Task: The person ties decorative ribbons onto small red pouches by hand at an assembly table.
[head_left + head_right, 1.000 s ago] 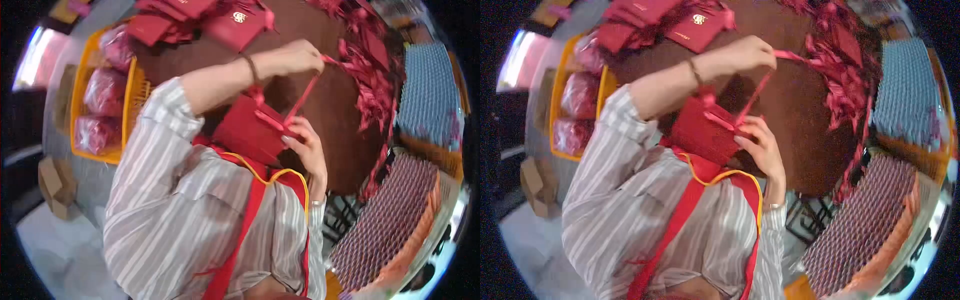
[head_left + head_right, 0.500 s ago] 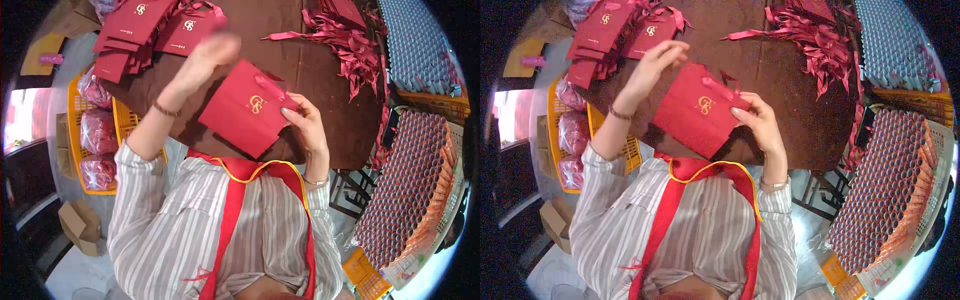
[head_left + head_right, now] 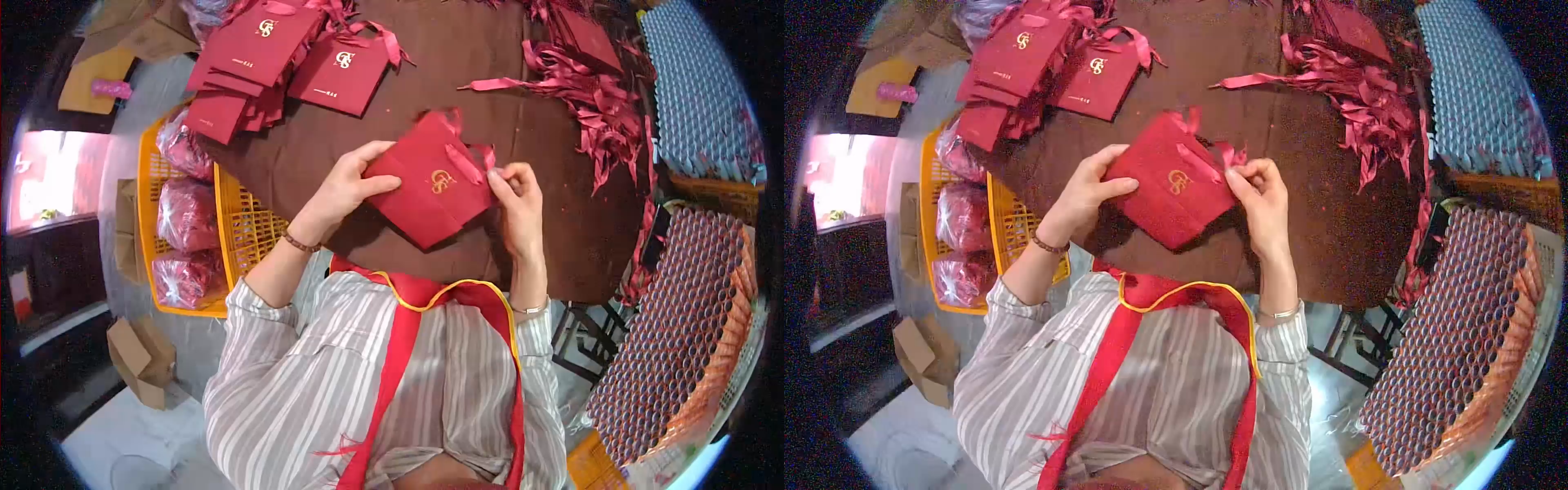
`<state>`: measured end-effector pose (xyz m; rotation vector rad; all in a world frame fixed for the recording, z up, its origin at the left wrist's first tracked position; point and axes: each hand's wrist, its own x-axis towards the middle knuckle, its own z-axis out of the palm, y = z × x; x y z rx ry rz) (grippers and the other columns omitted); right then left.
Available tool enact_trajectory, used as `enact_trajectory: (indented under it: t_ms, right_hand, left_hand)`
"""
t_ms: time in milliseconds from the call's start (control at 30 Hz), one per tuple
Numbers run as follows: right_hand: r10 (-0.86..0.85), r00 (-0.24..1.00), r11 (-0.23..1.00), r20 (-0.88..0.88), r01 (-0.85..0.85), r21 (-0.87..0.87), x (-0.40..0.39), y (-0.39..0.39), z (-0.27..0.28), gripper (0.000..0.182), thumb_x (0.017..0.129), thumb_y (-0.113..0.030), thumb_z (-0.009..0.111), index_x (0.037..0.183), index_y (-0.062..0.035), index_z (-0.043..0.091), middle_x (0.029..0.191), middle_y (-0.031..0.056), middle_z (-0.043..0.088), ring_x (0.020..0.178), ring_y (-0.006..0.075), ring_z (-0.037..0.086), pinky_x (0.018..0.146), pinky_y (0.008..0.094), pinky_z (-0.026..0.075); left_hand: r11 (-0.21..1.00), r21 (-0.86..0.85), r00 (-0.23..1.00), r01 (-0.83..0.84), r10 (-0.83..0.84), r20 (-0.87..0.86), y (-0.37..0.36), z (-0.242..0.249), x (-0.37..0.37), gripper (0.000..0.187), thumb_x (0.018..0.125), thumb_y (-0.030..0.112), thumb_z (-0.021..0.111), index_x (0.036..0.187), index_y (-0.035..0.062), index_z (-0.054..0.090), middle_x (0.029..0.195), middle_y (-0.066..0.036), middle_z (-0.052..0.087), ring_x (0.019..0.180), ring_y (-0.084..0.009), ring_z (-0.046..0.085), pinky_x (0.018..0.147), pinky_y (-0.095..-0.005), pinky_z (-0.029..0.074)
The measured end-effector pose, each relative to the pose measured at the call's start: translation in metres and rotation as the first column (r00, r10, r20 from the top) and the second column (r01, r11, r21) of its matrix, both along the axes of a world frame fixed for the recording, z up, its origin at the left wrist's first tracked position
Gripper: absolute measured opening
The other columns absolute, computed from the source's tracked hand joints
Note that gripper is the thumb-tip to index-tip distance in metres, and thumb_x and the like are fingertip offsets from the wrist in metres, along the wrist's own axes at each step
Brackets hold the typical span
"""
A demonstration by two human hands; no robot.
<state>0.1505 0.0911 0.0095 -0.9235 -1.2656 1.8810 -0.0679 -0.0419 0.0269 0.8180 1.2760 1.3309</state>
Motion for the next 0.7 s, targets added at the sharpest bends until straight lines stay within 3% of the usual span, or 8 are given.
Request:
enact_trajectory:
  t_ms: [167, 233, 367, 467, 533, 567, 633, 700]
  right_hand:
    - [-0.007, 0.994, 1.000, -0.106, 0.010, 0.025, -0.002, 0.000, -0.002, 0.017, 0.085, 0.001, 0.059, 0.094, -0.0078, 0.049, 0.090, 0.0018, 0.057, 0.082, 0.0078, 0.054, 0.078, 0.0211, 0.044]
    - [-0.047, 0.985, 0.998, -0.167, 0.040, -0.047, -0.001, 0.001, -0.004, 0.016, 0.085, 0.001, 0.058, 0.093, -0.0084, 0.048, 0.090, 0.0024, 0.057, 0.082, 0.0083, 0.056, 0.076, 0.0215, 0.046]
    - [-0.086, 0.963, 0.980, -0.257, 0.035, -0.196, -0.003, 0.003, 0.003, 0.016, 0.084, 0.000, 0.060, 0.093, -0.0073, 0.048, 0.088, 0.0018, 0.056, 0.082, 0.0082, 0.054, 0.076, 0.0217, 0.045]
    - [-0.074, 0.980, 0.982, -0.186, 0.039, -0.184, -0.004, 0.005, 0.001, 0.010, 0.089, -0.010, 0.057, 0.096, -0.0063, 0.052, 0.089, 0.0008, 0.057, 0.082, 0.0077, 0.055, 0.076, 0.0225, 0.044]
    - [-0.058, 0.996, 0.981, -0.069, 0.044, -0.188, 0.000, 0.009, -0.001, 0.019, 0.091, -0.021, 0.055, 0.099, -0.0047, 0.056, 0.089, -0.0006, 0.058, 0.082, 0.0073, 0.055, 0.077, 0.0232, 0.042]
    - [-0.066, 0.996, 0.980, -0.063, 0.053, -0.190, 0.001, 0.010, 0.000, 0.019, 0.091, -0.021, 0.055, 0.099, -0.0047, 0.056, 0.089, -0.0006, 0.058, 0.082, 0.0073, 0.055, 0.077, 0.0232, 0.042]
    - [0.097, 0.995, 0.983, 0.019, -0.092, -0.159, 0.001, 0.009, 0.003, 0.017, 0.090, -0.019, 0.057, 0.098, -0.0047, 0.056, 0.090, -0.0002, 0.059, 0.084, 0.0068, 0.055, 0.077, 0.0228, 0.043]
    - [0.045, 0.998, 0.985, 0.040, -0.038, -0.169, 0.000, 0.012, -0.006, 0.014, 0.088, -0.014, 0.059, 0.098, -0.0052, 0.055, 0.091, 0.0009, 0.060, 0.084, 0.0074, 0.056, 0.076, 0.0224, 0.044]
  left_hand:
    - [0.999, -0.032, 0.999, -0.022, 0.023, 0.040, 0.002, -0.002, 0.001, 0.042, 0.079, 0.005, 0.064, 0.118, -0.0006, 0.050, 0.109, -0.004, 0.059, 0.099, -0.0116, 0.055, 0.090, -0.0268, 0.042]
    - [0.995, -0.099, 0.996, -0.010, 0.018, 0.085, 0.002, -0.002, 0.001, 0.044, 0.079, 0.008, 0.066, 0.119, -0.0008, 0.050, 0.110, -0.005, 0.058, 0.099, -0.0120, 0.056, 0.090, -0.0271, 0.042]
    - [0.998, -0.050, 0.990, 0.032, -0.025, 0.140, 0.000, -0.002, -0.001, 0.045, 0.079, 0.009, 0.066, 0.119, -0.0009, 0.049, 0.111, -0.006, 0.058, 0.100, -0.0122, 0.055, 0.091, -0.0273, 0.042]
    - [0.999, -0.043, 0.992, 0.010, -0.004, 0.129, 0.001, -0.010, -0.002, 0.042, 0.082, 0.010, 0.064, 0.119, -0.0027, 0.050, 0.109, -0.005, 0.058, 0.100, -0.0101, 0.054, 0.090, -0.0255, 0.042]
    - [0.998, -0.049, 0.991, 0.026, -0.019, 0.129, 0.000, -0.011, -0.001, 0.041, 0.082, 0.010, 0.063, 0.119, -0.0027, 0.049, 0.109, -0.004, 0.058, 0.099, -0.0101, 0.054, 0.090, -0.0255, 0.042]
    - [0.998, -0.053, 0.991, 0.034, -0.027, 0.129, 0.001, -0.012, 0.000, 0.041, 0.082, 0.010, 0.063, 0.119, -0.0026, 0.049, 0.109, -0.004, 0.058, 0.099, -0.0100, 0.054, 0.089, -0.0255, 0.042]
    - [0.997, -0.064, 0.991, 0.047, -0.038, 0.125, 0.002, -0.013, 0.003, 0.040, 0.083, 0.010, 0.063, 0.118, -0.0025, 0.049, 0.109, -0.004, 0.058, 0.098, -0.0101, 0.054, 0.089, -0.0254, 0.042]
    - [0.996, -0.077, 0.992, 0.052, -0.043, 0.119, 0.002, -0.012, 0.005, 0.039, 0.083, 0.010, 0.062, 0.118, -0.0024, 0.050, 0.109, -0.004, 0.059, 0.098, -0.0101, 0.054, 0.089, -0.0253, 0.042]
